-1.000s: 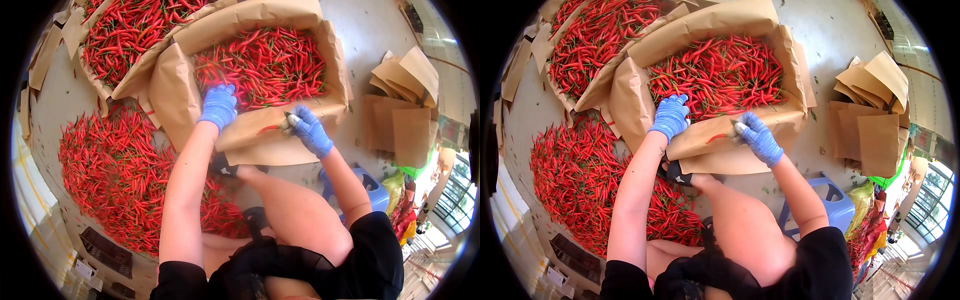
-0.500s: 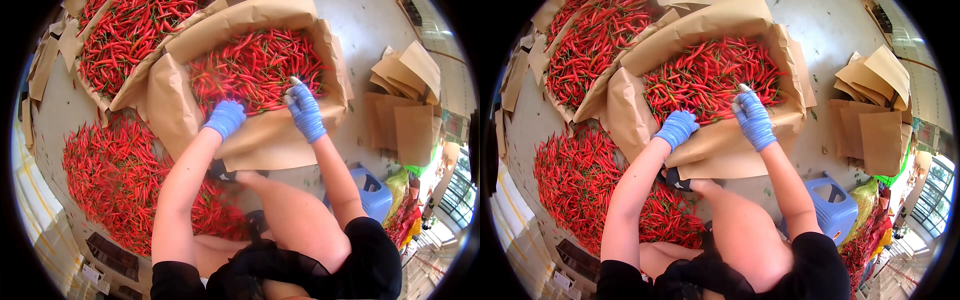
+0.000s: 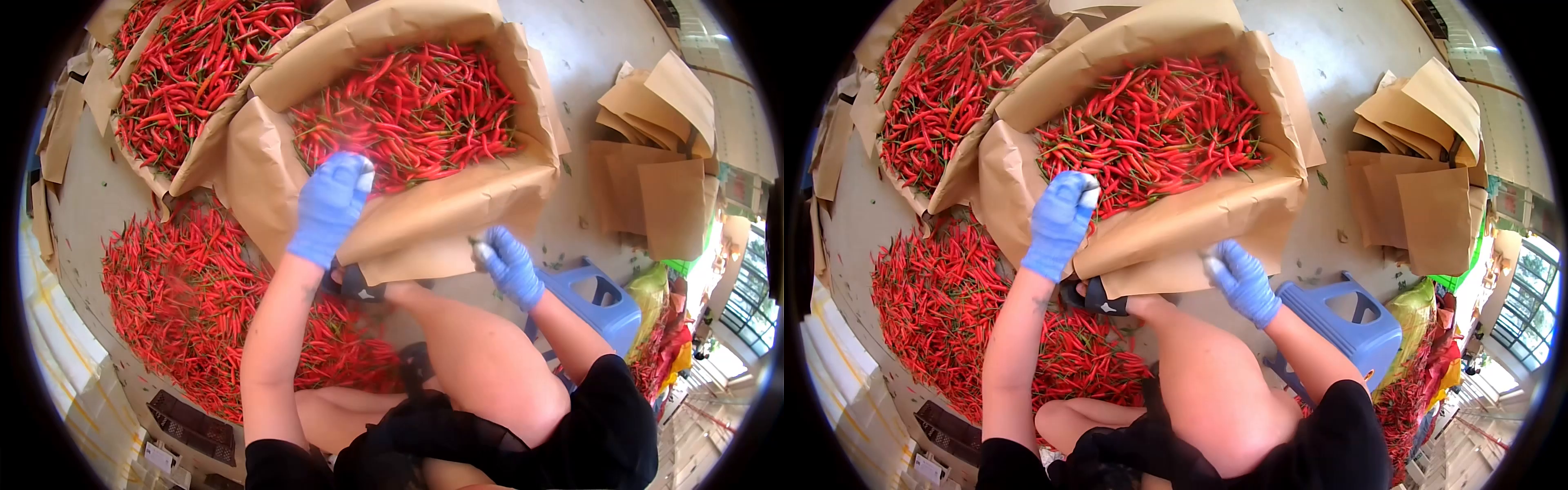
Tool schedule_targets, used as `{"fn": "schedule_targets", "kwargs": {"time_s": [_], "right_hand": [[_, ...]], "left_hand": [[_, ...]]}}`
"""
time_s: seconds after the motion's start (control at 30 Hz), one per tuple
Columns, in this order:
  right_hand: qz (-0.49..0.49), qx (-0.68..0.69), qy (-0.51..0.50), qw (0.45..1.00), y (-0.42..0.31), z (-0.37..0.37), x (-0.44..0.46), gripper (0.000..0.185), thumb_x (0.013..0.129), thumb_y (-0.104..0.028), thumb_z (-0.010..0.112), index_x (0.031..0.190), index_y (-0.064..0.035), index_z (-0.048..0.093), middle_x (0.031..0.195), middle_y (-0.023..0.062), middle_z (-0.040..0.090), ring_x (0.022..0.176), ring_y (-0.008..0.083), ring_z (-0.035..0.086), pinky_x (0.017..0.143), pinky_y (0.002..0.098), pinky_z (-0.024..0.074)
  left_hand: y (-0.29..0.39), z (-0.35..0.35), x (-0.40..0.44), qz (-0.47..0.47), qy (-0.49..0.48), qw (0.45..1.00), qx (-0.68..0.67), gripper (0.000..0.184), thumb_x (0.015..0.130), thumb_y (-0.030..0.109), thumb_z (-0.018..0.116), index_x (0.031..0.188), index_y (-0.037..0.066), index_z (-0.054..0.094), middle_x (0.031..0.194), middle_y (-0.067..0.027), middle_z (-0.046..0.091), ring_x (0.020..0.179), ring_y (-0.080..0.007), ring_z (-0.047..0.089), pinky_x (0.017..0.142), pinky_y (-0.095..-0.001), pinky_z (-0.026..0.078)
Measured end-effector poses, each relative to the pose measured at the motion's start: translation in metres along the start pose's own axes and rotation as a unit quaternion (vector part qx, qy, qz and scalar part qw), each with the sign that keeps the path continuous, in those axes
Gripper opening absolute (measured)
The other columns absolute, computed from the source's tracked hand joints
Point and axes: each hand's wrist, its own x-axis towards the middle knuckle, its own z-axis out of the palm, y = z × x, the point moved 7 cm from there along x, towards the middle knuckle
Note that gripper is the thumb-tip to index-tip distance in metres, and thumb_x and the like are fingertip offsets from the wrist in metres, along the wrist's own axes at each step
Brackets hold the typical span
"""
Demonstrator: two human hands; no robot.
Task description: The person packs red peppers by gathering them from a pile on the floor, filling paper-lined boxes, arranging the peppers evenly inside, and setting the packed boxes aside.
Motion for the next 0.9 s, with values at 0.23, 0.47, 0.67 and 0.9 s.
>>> {"fn": "schedule_targets", "kwargs": {"time_s": [0.23, 0.47, 0.67, 0.9], "right_hand": [[0.101, -0.338, -0.371, 0.859, -0.026, 0.001, 0.027, 0.045, 0.072, -0.008, 0.061, 0.117, -0.0089, 0.056, 0.08, 0.009, 0.065, 0.068, 0.018, 0.062, 0.065, 0.0308, 0.0512], [-0.02, -0.336, 0.203, 0.92, -0.066, 0.0, 0.266, 0.067, 0.079, -0.054, 0.052, 0.131, -0.0143, 0.041, 0.142, 0.0139, 0.028, 0.131, 0.0272, 0.028, 0.101, 0.0519, 0.0246], [-0.156, -0.552, 0.0, 0.819, -0.107, 0.166, 0.212, 0.072, 0.081, -0.06, 0.042, 0.142, -0.0266, 0.02, 0.149, 0.0011, 0.015, 0.138, 0.0265, 0.011, 0.097, 0.0719, 0.0064], [-0.022, -0.494, 0.096, 0.864, -0.098, 0.114, 0.228, 0.064, 0.079, -0.059, 0.047, 0.136, -0.0324, 0.032, 0.148, 0.0063, 0.019, 0.135, 0.0375, 0.01, 0.097, 0.0701, 0.0102]], "left_hand": [[0.094, 0.066, -0.082, 0.036, -0.271, 0.961, -0.042, 0.044, 0.077, 0.006, 0.049, 0.12, 0.011, 0.052, 0.111, -0.0122, 0.057, 0.095, -0.0273, 0.057, 0.082, -0.0387, 0.047], [0.044, 0.011, -0.117, -0.109, 0.176, 0.978, 0.038, 0.046, 0.074, 0.014, 0.061, 0.118, 0.007, 0.053, 0.109, -0.0181, 0.055, 0.095, -0.0313, 0.056, 0.083, -0.0382, 0.046], [-0.063, 0.048, -0.147, -0.498, 0.22, 0.79, -0.283, 0.062, 0.076, 0.014, 0.059, 0.131, 0.0, 0.035, 0.114, -0.0246, 0.053, 0.106, -0.0346, 0.051, 0.094, -0.0366, 0.039], [-0.034, 0.082, -0.15, -0.532, 0.124, 0.785, -0.292, 0.061, 0.076, 0.014, 0.055, 0.129, -0.007, 0.033, 0.117, -0.0285, 0.05, 0.11, -0.0384, 0.049, 0.095, -0.0368, 0.037]]}}
